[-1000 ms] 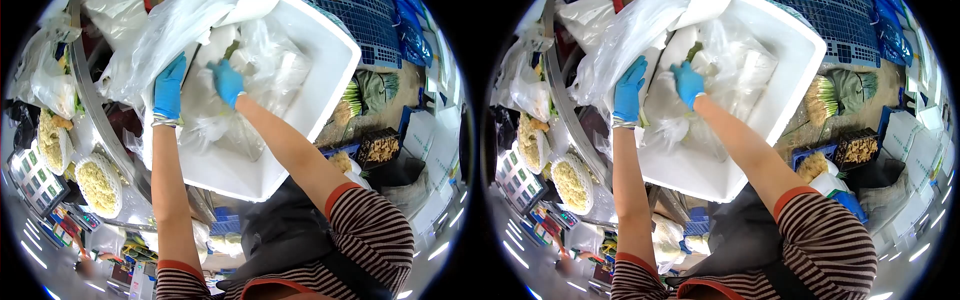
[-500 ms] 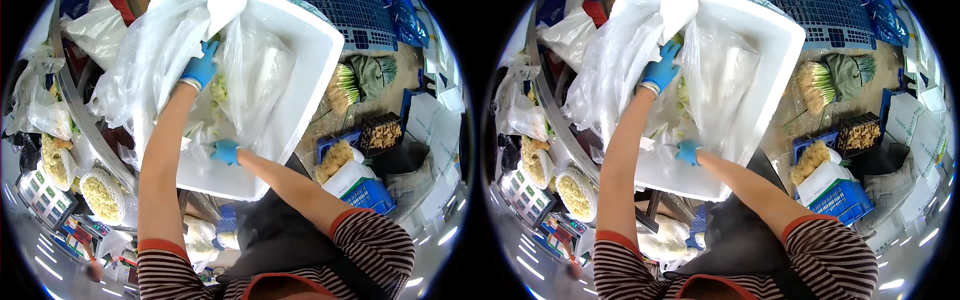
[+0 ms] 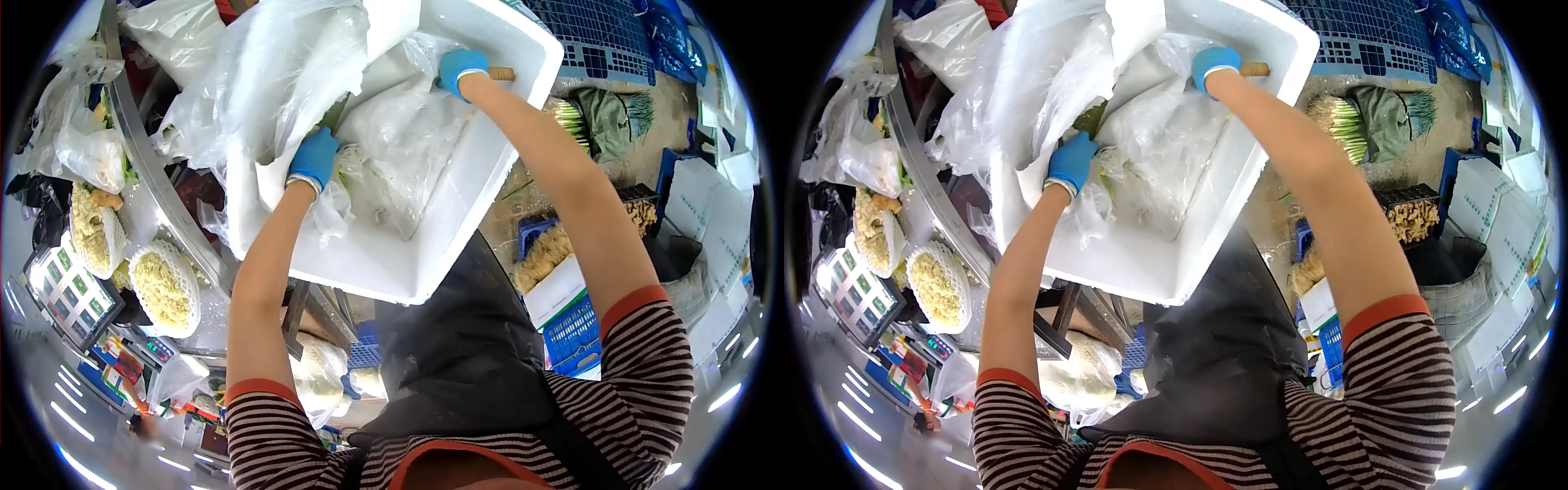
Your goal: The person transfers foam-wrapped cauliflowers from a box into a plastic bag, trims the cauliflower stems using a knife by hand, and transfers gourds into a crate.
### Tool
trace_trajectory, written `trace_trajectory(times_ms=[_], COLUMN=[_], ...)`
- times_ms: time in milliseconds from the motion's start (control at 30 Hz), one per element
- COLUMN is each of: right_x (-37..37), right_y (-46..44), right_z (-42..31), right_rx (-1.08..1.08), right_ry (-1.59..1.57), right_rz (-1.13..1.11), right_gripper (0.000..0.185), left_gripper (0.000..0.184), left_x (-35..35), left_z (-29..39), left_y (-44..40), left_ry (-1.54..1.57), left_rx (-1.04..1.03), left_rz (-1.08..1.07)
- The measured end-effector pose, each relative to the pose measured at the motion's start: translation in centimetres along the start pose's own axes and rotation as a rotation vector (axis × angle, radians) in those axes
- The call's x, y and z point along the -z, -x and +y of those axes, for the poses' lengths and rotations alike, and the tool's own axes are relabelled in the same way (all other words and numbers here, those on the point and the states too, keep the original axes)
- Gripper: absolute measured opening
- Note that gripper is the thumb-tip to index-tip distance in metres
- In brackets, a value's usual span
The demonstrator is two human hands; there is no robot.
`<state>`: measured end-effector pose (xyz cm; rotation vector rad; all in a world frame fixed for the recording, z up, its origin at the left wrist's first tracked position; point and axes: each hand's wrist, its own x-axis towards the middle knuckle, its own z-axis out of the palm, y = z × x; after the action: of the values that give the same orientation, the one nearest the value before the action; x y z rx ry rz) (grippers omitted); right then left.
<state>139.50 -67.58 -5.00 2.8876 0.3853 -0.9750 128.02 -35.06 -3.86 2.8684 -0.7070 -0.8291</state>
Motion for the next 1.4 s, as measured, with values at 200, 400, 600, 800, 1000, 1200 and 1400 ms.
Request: trace_trajectory(times_ms=[200, 400, 600, 800, 1000, 1200, 1400], right_x=[-3.2, -6.5, 6.2, 15.0, 17.0, 16.8, 1.3], right_y=[4.8, 16.4, 20.3, 19.0, 23.3, 24.1, 4.8], right_z=[-4.0, -17.8, -9.0, 21.3, 31.2, 1.2, -6.9], right_rx=[0.094, 0.508, 0.520, -0.194, -0.546, 0.057, -0.113], right_ry=[-0.126, -0.001, -0.449, 0.021, -0.694, -1.237, -0.060], right_rz=[-0.073, -0.534, -0.165, 0.419, 0.859, 0.025, 0.187], right_gripper=[0.025, 0.025, 0.029, 0.031, 0.035, 0.045, 0.044], left_gripper=[0.038, 0.046, 0.047, 0.088, 0.088, 0.068, 0.049], left_x=[-11.6, -2.9, -2.9, 8.1, 9.3, 22.3, 27.9], left_z=[-5.4, -3.2, -2.4, 1.1, -2.3, -9.8, -0.6], left_y=[10.5, 14.2, 4.2, 4.5, -1.2, -11.0, -5.4], left_ry=[0.029, 0.186, 0.769, 0.244, 0.808, 0.783, 1.309], left_rx=[0.136, 0.149, 0.164, -0.196, 0.125, -0.132, -0.191], left_rz=[-0.029, -0.275, 0.176, 0.473, 0.577, 0.979, 0.690])
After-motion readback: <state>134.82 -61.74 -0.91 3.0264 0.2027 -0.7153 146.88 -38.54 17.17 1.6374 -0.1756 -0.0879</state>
